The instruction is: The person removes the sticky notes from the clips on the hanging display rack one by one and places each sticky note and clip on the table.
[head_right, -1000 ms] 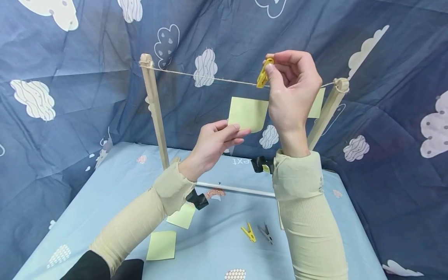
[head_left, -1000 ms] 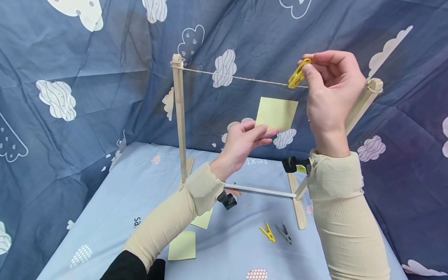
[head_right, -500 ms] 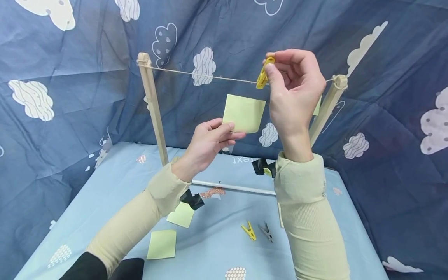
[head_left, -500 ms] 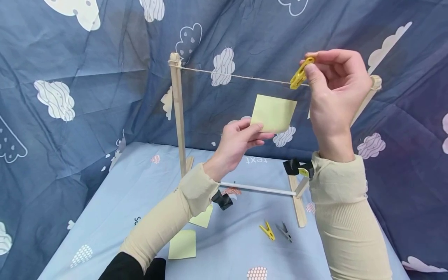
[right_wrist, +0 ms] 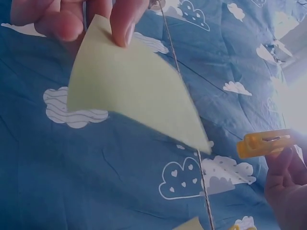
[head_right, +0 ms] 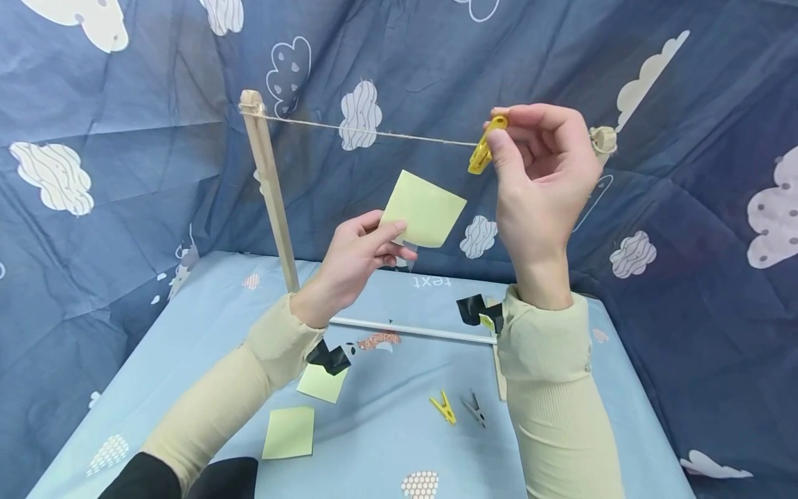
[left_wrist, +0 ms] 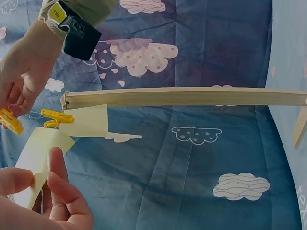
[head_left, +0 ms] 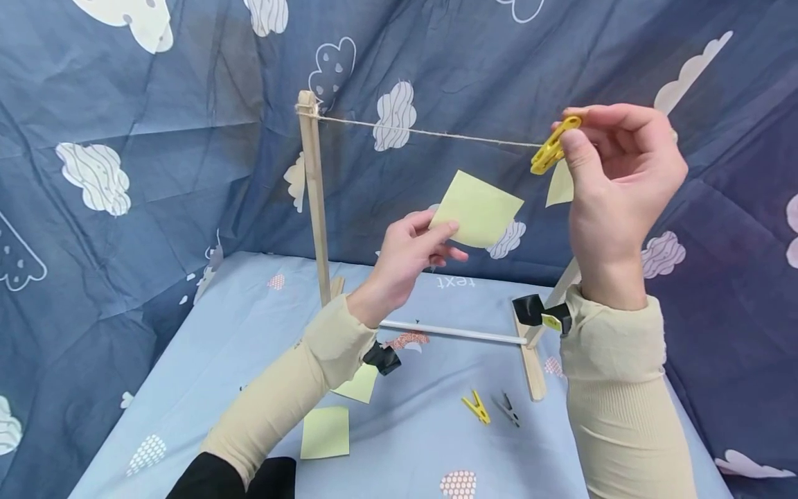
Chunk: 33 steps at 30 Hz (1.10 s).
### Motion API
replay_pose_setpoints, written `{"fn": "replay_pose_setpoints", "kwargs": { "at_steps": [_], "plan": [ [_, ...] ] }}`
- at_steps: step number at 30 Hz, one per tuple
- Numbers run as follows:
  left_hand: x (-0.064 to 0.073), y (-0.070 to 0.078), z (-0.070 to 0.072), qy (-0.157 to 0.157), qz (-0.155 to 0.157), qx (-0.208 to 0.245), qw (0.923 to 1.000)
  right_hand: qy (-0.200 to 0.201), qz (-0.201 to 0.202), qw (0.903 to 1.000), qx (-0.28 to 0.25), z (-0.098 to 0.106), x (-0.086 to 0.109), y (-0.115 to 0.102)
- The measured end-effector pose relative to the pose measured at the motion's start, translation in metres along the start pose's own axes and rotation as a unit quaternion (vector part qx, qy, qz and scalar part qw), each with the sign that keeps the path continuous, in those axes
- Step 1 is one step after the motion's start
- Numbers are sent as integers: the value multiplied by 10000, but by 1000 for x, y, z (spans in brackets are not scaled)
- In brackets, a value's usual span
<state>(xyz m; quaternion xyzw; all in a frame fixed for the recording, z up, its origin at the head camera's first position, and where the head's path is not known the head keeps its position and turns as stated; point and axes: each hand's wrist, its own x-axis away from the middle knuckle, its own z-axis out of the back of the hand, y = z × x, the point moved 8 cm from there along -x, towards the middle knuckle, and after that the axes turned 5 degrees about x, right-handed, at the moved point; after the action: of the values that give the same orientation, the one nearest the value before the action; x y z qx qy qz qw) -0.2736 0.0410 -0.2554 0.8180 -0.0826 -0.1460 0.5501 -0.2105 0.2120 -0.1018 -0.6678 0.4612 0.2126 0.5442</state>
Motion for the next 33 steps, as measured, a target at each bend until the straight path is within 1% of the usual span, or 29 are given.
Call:
{"fn": "replay_pose_setpoints", "kwargs": {
  "at_steps": [4,6,10,15,18,21,26,33],
  "plan": [
    [4,0,2,-55,-38,-187,9998,9,134,9997,200,10,2,1],
    [6,0,3,-74,-38,-284,9996,19,128,9997,215,14,4,2],
    [10,-2,7,-119,-96,-519,9985,190,111,9996,200,26,10,4],
    [16,-3,11,-234,-237,-817,9961,498,-32,9984,252,43,19,5],
    [18,-4,14,-294,-233,-933,9949,570,-162,9982,93,50,25,7],
    [20,-8,16,-347,-198,-1047,9937,552,-251,9981,-64,55,31,9],
    [23,-13,21,-403,-153,-1227,9915,406,-322,9987,2,64,41,16],
    [26,-25,28,-549,-13,-1548,9864,446,-517,9977,-20,84,52,34]
  ]
}}
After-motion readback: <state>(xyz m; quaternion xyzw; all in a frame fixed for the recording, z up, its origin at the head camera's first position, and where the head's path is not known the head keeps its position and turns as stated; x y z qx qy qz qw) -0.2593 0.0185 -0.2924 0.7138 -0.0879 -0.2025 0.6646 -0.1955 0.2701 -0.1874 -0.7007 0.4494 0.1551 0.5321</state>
